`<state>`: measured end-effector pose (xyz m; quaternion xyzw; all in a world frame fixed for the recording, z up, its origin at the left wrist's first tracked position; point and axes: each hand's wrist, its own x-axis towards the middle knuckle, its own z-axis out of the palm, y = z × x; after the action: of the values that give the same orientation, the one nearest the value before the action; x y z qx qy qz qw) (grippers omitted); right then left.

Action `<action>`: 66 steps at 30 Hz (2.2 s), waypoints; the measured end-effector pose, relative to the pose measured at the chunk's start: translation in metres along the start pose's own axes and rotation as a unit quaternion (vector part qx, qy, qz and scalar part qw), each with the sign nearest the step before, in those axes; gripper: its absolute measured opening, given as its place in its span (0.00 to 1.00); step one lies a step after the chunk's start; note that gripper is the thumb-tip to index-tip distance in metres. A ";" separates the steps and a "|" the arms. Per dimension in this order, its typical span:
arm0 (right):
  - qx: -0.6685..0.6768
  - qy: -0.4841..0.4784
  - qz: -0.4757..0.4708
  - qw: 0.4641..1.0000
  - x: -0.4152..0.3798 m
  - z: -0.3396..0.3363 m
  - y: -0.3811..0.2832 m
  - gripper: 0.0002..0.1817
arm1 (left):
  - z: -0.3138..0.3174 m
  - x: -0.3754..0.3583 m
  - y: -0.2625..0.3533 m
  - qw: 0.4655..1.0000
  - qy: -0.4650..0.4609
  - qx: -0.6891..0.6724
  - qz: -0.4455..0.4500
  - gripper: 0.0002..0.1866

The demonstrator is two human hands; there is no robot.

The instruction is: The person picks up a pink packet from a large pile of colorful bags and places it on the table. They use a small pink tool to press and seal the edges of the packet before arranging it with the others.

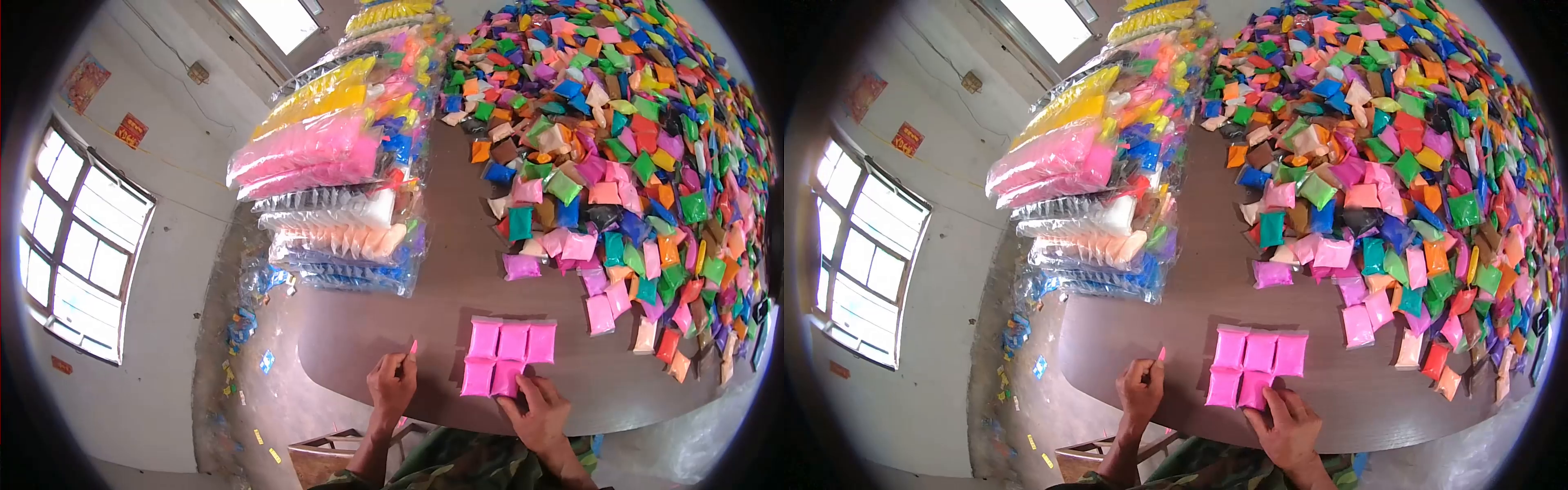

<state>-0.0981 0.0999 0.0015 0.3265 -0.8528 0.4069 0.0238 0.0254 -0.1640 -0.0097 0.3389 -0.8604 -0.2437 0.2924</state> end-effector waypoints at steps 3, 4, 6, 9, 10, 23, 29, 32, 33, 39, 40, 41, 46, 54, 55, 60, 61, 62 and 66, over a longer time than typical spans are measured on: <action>0.028 -0.001 0.005 1.000 -0.001 -0.002 0.002 0.25 | 0.002 -0.001 -0.002 1.000 0.010 0.008 0.009 0.07; 0.035 0.002 -0.004 0.999 -0.002 -0.003 0.004 0.23 | 0.001 0.000 0.000 1.000 0.004 0.015 0.003 0.07; 0.045 0.008 -0.016 0.999 -0.001 -0.006 0.006 0.20 | 0.000 0.001 0.005 0.999 -0.008 0.030 -0.009 0.08; 0.067 0.010 -0.020 0.998 0.002 -0.013 0.006 0.18 | 0.001 0.001 0.006 0.999 -0.002 0.036 0.007 0.08; 0.083 0.009 -0.016 0.996 0.001 -0.014 0.008 0.18 | 0.001 0.001 0.005 0.999 -0.002 0.039 0.009 0.08; 0.199 0.011 -0.006 0.980 0.006 -0.023 0.017 0.14 | 0.006 -0.001 0.007 0.996 -0.010 0.091 0.022 0.08; 0.232 0.018 -0.013 0.972 0.004 -0.022 0.022 0.14 | 0.008 -0.001 0.007 0.992 -0.012 0.121 0.035 0.09; 0.229 0.027 -0.018 0.973 0.005 -0.026 0.021 0.13 | 0.009 -0.001 0.004 0.990 -0.005 0.131 0.046 0.09; 0.232 0.025 -0.018 0.972 0.005 -0.026 0.021 0.13 | 0.010 -0.001 0.005 0.990 -0.001 0.134 0.052 0.09; 0.243 0.034 -0.032 0.969 0.004 -0.025 0.024 0.12 | 0.011 -0.002 0.005 0.985 -0.006 0.164 0.060 0.08; 0.240 0.034 -0.035 0.970 0.004 -0.026 0.023 0.12 | 0.011 -0.002 0.005 0.985 -0.009 0.165 0.055 0.08; 0.235 0.034 -0.038 0.971 0.004 -0.026 0.024 0.12 | 0.011 -0.002 0.005 0.985 -0.011 0.165 0.050 0.08; 0.242 0.038 -0.038 0.969 0.003 -0.025 0.024 0.12 | 0.012 -0.002 -0.002 0.984 0.001 0.172 0.051 0.08; 0.348 0.019 0.012 0.937 -0.006 -0.026 0.028 0.08 | 0.021 -0.003 -0.023 0.995 -0.002 0.079 0.066 0.14; 0.358 0.027 0.033 0.933 -0.007 -0.033 0.028 0.08 | 0.021 -0.002 -0.038 0.996 -0.003 0.083 0.043 0.13; 0.303 0.091 0.068 0.946 -0.002 -0.075 0.040 0.09 | 0.015 0.001 -0.025 0.992 -0.010 0.112 0.053 0.10; 0.274 0.126 0.077 0.950 0.001 -0.085 0.045 0.08 | 0.015 0.001 -0.024 0.993 -0.008 0.101 0.058 0.10; 0.246 0.161 0.087 0.952 0.005 -0.098 0.052 0.08 | 0.015 0.001 -0.024 0.994 -0.007 0.091 0.063 0.10; 0.031 0.239 0.102 0.965 0.017 -0.158 0.095 0.12 | 0.014 0.001 -0.011 0.993 0.005 0.071 0.097 0.10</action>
<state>-0.2019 0.2456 0.0479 0.1320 -0.8380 0.4996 0.1750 0.0201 -0.1687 -0.0264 0.2752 -0.9030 -0.1506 0.2935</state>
